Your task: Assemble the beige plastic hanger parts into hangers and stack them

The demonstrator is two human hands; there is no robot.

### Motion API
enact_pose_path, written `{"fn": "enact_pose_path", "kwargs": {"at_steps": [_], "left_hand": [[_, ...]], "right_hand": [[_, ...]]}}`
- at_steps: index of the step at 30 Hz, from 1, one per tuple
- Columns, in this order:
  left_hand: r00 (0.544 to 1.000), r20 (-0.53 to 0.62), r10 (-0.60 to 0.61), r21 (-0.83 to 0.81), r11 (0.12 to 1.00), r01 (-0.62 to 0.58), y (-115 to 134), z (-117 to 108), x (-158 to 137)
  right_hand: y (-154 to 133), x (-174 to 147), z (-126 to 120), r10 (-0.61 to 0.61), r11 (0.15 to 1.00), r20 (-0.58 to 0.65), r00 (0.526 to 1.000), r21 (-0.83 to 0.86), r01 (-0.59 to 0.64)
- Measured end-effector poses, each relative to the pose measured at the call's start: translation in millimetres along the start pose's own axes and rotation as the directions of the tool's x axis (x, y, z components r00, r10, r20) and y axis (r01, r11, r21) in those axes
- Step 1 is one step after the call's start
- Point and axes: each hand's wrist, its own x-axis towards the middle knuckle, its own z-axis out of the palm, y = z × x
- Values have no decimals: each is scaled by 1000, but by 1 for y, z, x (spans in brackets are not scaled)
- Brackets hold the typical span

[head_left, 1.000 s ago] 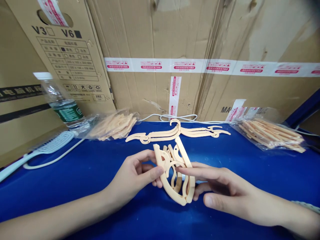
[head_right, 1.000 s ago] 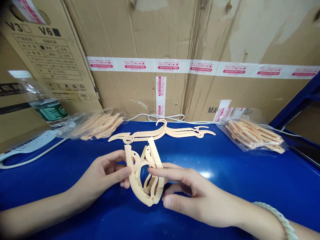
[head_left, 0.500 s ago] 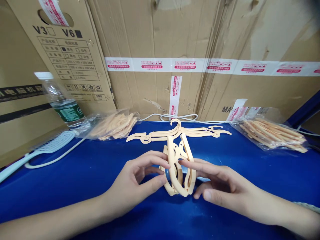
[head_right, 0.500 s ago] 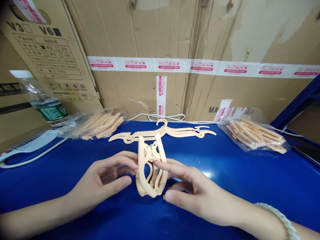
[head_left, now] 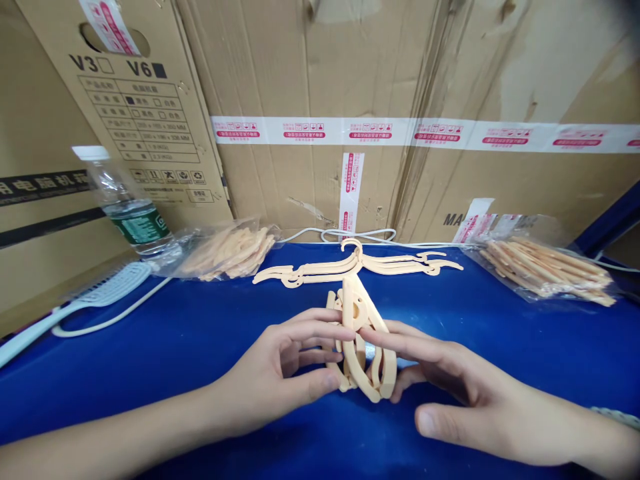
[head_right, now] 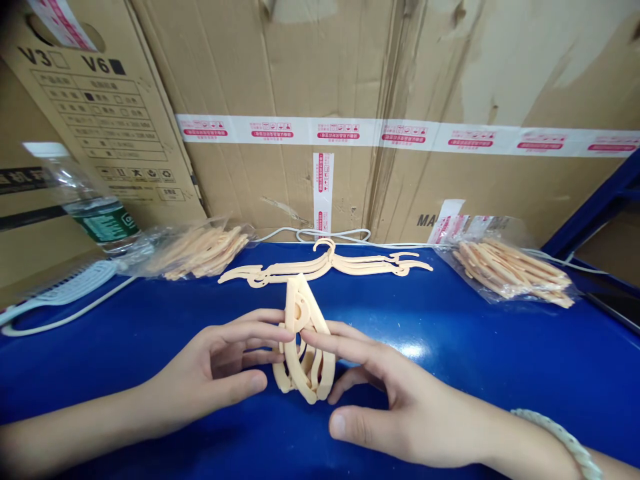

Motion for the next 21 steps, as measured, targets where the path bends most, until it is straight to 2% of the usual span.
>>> {"fn": "enact_pose_path", "kwargs": {"at_steps": [10, 21], "left_hand": [[999, -38, 25, -85, 996, -28, -4, -4, 2], [999, -36, 3, -136, 991, -8, -4, -2, 1]], "right_hand": [[1, -1, -2, -14, 1000, -26, 1000, -18, 13], [-1, -6, -5, 23, 972, -6, 1000, -233, -23]]}}
